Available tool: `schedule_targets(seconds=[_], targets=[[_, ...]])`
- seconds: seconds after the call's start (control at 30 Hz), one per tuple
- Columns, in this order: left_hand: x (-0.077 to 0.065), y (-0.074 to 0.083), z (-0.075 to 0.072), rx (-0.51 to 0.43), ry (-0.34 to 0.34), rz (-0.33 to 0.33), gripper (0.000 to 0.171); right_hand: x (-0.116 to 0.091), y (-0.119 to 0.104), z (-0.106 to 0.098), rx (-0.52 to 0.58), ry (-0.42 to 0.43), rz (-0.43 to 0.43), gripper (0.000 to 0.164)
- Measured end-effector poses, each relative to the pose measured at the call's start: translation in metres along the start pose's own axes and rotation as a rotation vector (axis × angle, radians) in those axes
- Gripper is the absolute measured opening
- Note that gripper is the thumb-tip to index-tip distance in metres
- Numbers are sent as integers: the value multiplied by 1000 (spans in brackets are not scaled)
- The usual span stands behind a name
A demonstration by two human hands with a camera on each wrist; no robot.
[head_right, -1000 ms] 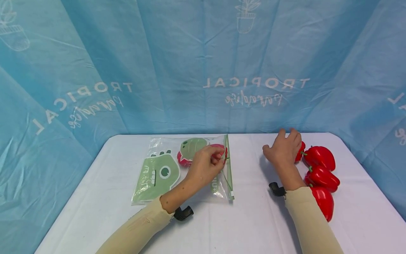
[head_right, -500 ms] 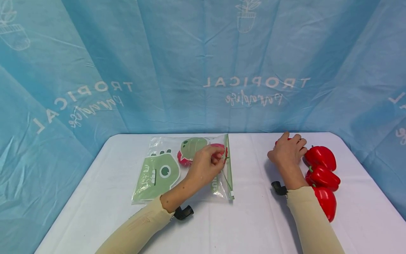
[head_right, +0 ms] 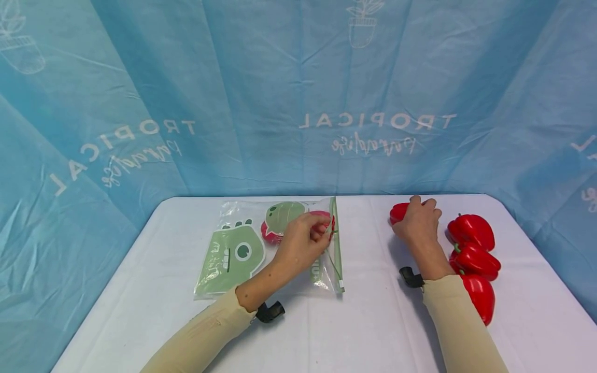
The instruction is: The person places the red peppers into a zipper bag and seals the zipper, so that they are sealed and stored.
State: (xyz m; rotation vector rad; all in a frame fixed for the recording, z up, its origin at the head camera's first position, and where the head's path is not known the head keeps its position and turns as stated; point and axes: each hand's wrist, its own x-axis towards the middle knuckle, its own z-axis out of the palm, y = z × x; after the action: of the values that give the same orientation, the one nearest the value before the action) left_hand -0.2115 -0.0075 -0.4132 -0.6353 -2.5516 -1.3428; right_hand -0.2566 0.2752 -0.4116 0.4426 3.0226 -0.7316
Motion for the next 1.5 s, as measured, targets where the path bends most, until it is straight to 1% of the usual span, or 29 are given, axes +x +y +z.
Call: schedule_targets(seconds=[0.23,0.4,0.53,0.7,0.87,1.03,1.33,1.5], targets=[[0,-1,0,-9,-2,-2,24,-8,-7,-4,35,-13,-47,108],[0,-1,0,-12,-7,-13,25,-17,-13,-9,69,-63,-98,105],[0,-1,0,-8,2,0,26,-25,-21,-12,68,-103,-162,102],[0,-2,0,-11,9,5,26,-35,-31,-13,52,-121,-256,97],[0,-2,0,-21,1,-6,26,-42,-40,-13,63,-149,-277,99],[1,-1,0,-20,0,-8,24,-49,-46,-8,57,-164,-287,98],[0,1,-1,-17,-9,-22,26,-54,-52,7,78,-127,-380,88],[0,1,-2,-12,-8,-27,26,-55,-56,15,93,-131,-405,87]])
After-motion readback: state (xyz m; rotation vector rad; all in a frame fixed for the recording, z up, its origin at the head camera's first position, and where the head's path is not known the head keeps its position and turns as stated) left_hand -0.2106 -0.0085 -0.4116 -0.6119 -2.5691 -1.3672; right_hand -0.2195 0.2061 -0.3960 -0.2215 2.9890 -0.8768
